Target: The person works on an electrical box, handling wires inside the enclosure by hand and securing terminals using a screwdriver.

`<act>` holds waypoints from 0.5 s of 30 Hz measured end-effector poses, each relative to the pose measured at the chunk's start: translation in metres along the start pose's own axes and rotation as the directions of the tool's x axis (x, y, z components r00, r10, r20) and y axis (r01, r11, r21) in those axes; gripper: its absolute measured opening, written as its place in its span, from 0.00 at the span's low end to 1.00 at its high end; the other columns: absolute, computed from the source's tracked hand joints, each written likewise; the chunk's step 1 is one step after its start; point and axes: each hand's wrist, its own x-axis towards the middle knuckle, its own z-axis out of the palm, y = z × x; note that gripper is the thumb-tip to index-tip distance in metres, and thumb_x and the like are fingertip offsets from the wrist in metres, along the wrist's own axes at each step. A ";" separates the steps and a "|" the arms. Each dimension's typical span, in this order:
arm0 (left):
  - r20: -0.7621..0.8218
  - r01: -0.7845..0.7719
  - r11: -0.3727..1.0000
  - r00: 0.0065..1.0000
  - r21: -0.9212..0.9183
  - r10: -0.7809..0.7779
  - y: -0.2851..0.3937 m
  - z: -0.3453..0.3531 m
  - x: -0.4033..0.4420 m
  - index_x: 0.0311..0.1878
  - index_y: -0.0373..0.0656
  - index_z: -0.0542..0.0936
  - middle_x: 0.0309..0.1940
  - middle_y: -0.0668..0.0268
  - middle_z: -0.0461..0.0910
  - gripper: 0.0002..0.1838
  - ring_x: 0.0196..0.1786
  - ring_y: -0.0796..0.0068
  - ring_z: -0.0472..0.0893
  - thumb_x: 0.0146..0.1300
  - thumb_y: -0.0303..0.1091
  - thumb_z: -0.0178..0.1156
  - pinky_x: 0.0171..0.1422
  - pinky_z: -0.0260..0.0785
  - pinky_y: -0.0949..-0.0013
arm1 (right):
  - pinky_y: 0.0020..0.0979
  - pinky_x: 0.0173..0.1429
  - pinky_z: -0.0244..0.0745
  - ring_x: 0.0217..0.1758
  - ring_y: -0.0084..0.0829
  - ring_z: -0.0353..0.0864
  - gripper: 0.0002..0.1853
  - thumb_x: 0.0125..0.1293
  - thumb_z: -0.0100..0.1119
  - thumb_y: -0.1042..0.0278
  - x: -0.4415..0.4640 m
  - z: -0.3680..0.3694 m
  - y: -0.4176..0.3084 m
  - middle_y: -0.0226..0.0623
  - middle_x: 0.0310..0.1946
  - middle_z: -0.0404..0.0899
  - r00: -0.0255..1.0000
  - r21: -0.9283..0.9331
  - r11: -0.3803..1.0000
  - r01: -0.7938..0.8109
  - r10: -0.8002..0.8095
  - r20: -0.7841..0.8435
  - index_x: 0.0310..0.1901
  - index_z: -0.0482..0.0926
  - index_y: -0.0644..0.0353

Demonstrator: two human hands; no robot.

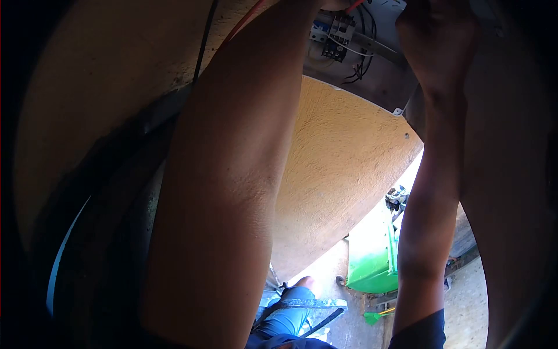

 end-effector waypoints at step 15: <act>0.096 0.014 0.997 0.995 -0.082 -0.006 -0.009 0.005 0.019 0.82 0.40 0.59 0.82 0.49 0.58 0.39 0.80 0.54 0.64 0.72 0.37 0.62 0.80 0.60 0.58 | 0.30 0.45 0.84 0.41 0.34 0.89 0.20 0.60 0.55 0.98 -0.005 0.005 0.004 0.44 0.45 0.87 0.998 0.008 0.999 -0.039 0.039 -0.057 0.49 0.84 0.66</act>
